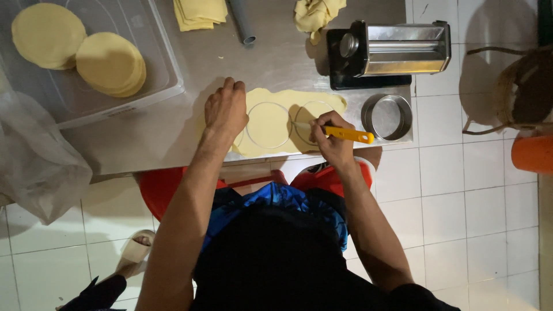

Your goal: Cutting circular shapes from a sheet of dough using a metal mold and a small knife.

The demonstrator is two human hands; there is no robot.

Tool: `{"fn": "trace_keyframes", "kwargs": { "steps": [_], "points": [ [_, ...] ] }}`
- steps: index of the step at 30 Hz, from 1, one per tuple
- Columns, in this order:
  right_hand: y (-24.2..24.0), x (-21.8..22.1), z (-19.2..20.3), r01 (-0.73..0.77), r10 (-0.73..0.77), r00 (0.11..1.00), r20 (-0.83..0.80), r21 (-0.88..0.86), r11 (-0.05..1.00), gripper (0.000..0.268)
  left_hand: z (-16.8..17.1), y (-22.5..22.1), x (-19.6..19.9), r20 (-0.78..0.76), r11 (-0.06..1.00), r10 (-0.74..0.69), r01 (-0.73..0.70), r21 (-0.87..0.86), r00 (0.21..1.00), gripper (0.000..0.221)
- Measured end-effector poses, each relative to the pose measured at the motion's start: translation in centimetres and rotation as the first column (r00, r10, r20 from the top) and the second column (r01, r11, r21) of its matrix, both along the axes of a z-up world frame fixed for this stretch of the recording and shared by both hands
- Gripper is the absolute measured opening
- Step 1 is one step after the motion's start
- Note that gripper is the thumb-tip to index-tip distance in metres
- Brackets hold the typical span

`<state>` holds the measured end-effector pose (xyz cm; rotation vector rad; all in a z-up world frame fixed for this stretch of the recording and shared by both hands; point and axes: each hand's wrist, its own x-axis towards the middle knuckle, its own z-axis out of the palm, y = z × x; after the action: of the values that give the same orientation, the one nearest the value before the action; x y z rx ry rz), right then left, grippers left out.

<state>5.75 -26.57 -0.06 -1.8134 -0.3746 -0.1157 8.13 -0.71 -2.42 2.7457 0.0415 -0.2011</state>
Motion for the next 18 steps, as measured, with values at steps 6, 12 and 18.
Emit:
{"fn": "trace_keyframes", "kwargs": {
  "steps": [6,12,18],
  "points": [
    [0.0,-0.8,-0.2,0.037,-0.036,0.999,-0.031,0.007,0.999,0.017,0.2,-0.3,-0.4,0.047,0.999,-0.028,0.026,0.031,0.999,0.029],
    [0.1,-1.3,-0.1,0.037,-0.037,0.998,-0.052,0.004,0.999,0.017,-1.0,-0.4,-0.2,0.03,0.998,-0.011,0.009,0.067,1.0,0.034],
    [0.2,-1.7,-0.1,0.038,-0.037,0.998,-0.052,0.02,0.999,0.016,-1.7,-0.5,-0.2,0.047,0.994,-0.039,0.034,0.107,0.998,0.029]
  ]
}}
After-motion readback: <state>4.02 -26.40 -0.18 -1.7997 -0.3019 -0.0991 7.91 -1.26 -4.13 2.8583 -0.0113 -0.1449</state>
